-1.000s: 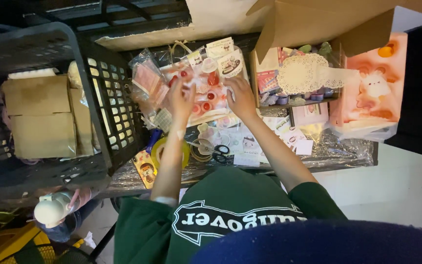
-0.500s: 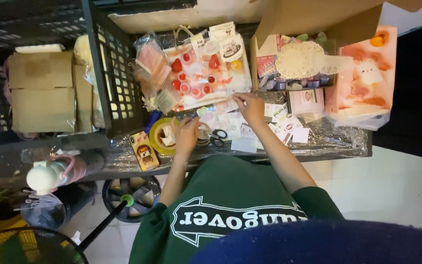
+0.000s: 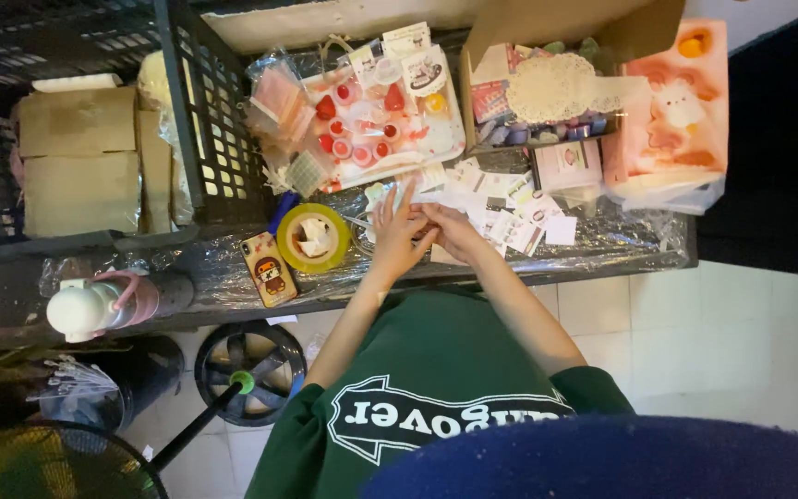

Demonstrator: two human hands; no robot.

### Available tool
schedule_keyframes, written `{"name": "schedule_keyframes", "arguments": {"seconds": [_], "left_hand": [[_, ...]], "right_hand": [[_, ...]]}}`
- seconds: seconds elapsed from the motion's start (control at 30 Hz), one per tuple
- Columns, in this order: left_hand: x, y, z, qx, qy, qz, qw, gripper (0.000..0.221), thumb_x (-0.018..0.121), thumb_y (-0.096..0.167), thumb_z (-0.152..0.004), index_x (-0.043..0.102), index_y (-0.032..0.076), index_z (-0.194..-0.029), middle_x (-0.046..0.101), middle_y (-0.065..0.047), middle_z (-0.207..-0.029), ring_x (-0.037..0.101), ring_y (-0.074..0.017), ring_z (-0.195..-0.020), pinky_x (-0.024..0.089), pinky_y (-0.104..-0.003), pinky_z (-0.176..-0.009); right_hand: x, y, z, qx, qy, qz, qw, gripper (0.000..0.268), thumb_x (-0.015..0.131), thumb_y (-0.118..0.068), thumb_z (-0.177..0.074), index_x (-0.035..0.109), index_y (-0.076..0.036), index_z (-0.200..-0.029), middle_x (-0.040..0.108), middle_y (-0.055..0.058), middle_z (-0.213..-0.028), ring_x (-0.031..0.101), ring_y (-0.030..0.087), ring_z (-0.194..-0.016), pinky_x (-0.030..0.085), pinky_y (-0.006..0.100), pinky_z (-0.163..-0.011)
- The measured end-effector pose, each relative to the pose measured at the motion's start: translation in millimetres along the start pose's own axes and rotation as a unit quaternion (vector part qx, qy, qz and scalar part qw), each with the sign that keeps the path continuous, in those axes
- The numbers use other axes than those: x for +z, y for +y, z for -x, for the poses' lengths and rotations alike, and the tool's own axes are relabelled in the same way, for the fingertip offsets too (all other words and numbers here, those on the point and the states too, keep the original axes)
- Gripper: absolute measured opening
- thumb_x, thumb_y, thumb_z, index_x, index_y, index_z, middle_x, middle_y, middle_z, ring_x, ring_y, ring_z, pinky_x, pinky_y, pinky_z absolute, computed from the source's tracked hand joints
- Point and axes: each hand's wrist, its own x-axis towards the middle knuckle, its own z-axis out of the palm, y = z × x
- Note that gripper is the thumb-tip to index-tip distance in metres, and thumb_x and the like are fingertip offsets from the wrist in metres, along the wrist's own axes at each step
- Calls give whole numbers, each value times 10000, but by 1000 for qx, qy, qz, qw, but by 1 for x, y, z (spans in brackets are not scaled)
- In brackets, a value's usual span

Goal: Peeling and applying stickers or labels to small craft items at a workspace.

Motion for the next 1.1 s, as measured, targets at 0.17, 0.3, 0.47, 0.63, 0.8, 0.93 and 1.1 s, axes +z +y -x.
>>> {"name": "schedule_keyframes", "arguments": {"seconds": [0.17,0.3,0.47,0.63,0.8,0.93,1.1], "left_hand": [[13,-16,13,53,-41,-4,998,298,783,378,-849,786,213,-1096,282,-125,-1657,241,-446,-1504,183,-673,-1169],[28,-29,19,45,-87,16,995,240,775,339,-874,788,220,-1083,390,-89,-1621,287,-416,-1506,187,-660,-1176],[27,-56,29,-4,-91,-39,995,199,725,277,-925,773,269,-1117,535,-2,-1554,413,-308,-1507,219,-636,-1225],[24,-83,39,-21,-30,-182,983,470,722,217,-856,689,258,-1323,529,-65,-1556,429,-336,-1490,152,-656,-1216],[20,-85,46,-57,-59,-147,986,684,808,352,-803,572,138,-1409,475,-164,-1522,393,-412,-1415,80,-729,-1191],[8,-65,34,-97,-95,-132,982,669,817,310,-744,602,168,-1362,477,-131,-1524,374,-389,-1442,64,-728,-1194],[32,-52,29,-67,-97,-145,982,610,792,261,-778,614,167,-1354,443,-129,-1564,338,-405,-1485,97,-722,-1180]], "right_hand": [[-30,5,5,-18,2,112,994,326,700,-251,-982,688,28,-1151,753,117,-1051,735,204,-902,604,340,-840],[-45,11,2,-40,19,224,973,229,733,-175,-968,742,24,-1082,771,116,-970,736,176,-842,605,297,-786],[-87,24,2,-141,146,291,935,189,643,-67,-978,733,2,-1130,777,100,-1034,750,170,-862,603,294,-756],[-95,-12,61,-360,273,437,778,342,498,84,-995,677,-29,-1264,769,115,-1136,738,200,-1071,563,334,-913],[-101,-33,110,-283,390,565,670,251,678,-43,-976,690,-97,-1220,700,136,-1222,639,322,-1064,514,428,-1002],[-104,-20,119,-268,388,647,599,462,800,-114,-792,665,-60,-1231,595,217,-1319,532,439,-1232,434,519,-1011],[-112,1,111,-282,345,655,610,496,757,-70,-837,637,-59,-1319,535,238,-1450,504,431,-1343,431,505,-1125]]}}
